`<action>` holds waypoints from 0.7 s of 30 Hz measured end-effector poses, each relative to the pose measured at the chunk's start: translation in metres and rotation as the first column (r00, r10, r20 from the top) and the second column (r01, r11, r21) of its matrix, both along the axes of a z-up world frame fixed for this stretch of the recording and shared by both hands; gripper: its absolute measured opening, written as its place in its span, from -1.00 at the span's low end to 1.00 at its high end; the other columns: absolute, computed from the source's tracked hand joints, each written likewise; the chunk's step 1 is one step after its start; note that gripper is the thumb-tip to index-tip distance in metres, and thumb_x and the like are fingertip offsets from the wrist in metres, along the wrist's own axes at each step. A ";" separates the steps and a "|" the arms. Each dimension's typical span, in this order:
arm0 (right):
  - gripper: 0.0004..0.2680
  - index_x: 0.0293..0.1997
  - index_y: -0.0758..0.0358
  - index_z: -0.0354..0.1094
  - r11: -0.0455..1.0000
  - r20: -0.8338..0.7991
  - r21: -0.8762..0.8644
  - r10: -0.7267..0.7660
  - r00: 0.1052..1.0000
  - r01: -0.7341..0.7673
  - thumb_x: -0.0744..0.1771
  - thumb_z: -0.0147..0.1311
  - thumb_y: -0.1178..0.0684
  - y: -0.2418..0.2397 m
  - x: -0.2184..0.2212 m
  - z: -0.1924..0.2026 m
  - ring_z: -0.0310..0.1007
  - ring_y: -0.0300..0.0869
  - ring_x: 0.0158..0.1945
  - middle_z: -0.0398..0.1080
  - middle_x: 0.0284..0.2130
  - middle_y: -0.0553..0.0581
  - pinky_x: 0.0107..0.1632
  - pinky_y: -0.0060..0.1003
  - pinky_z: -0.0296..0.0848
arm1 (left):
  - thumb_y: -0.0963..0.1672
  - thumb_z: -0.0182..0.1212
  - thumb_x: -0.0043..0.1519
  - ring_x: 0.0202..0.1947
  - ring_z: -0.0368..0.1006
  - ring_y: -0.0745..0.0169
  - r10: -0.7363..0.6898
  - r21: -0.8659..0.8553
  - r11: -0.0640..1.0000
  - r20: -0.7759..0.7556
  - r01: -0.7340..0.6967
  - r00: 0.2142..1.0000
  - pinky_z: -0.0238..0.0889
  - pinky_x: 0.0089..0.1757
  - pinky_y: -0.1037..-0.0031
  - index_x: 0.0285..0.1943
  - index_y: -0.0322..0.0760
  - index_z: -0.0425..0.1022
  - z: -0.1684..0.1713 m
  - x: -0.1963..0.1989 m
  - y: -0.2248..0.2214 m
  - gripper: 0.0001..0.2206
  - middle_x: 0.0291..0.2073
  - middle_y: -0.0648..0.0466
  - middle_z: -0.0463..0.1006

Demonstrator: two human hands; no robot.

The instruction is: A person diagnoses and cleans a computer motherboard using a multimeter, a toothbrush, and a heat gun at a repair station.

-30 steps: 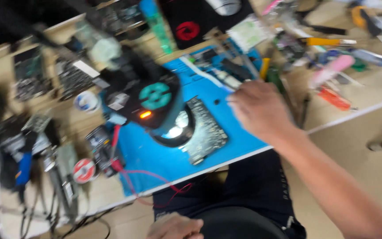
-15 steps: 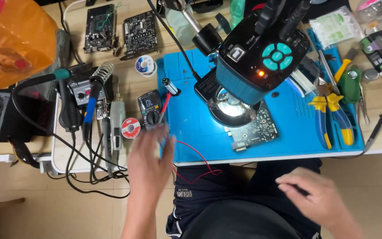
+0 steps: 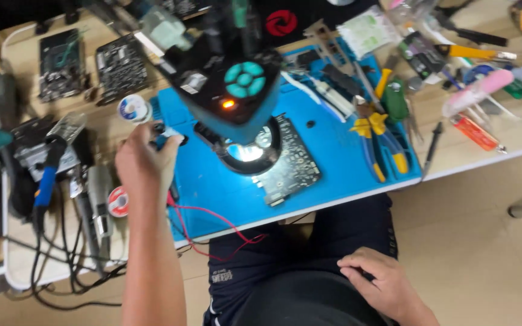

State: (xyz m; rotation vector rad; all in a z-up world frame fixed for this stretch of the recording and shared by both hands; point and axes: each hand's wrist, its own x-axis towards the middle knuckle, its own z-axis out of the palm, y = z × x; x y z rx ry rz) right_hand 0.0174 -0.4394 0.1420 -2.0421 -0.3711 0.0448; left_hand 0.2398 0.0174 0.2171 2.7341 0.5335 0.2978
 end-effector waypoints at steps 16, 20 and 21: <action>-0.97 -0.06 0.39 0.60 0.906 0.512 -0.289 -0.127 0.850 0.309 0.43 0.26 0.27 -0.042 0.121 0.093 0.64 -0.07 -0.22 0.64 -0.22 0.23 -0.12 -0.24 0.60 | -0.02 0.51 0.29 -0.08 0.64 0.09 -0.205 -0.034 0.976 0.204 0.216 0.957 0.44 -0.08 0.17 0.09 0.04 0.78 0.038 -0.117 -0.068 -0.78 -0.08 0.16 0.75; -0.94 0.01 0.36 0.68 0.840 0.561 -0.442 -0.016 0.827 0.316 0.49 0.29 0.24 -0.036 0.188 0.115 0.63 -0.06 -0.18 0.67 -0.16 0.25 -0.12 -0.18 0.60 | -0.07 0.50 0.27 -0.07 0.62 0.09 -0.279 -0.053 0.952 0.261 0.302 0.924 0.43 0.04 0.21 0.06 0.00 0.76 0.028 -0.118 -0.082 -0.80 -0.07 0.20 0.76; -0.93 0.04 0.35 0.67 0.782 0.501 -0.537 -0.006 0.865 0.317 0.52 0.25 0.23 -0.030 0.204 0.126 0.65 -0.04 -0.14 0.68 -0.12 0.27 -0.13 -0.14 0.66 | -0.07 0.51 0.27 -0.15 0.60 0.11 -0.306 -0.067 0.940 0.266 0.334 0.914 0.41 -0.03 0.22 0.06 -0.01 0.74 0.026 -0.119 -0.084 -0.80 -0.16 0.17 0.73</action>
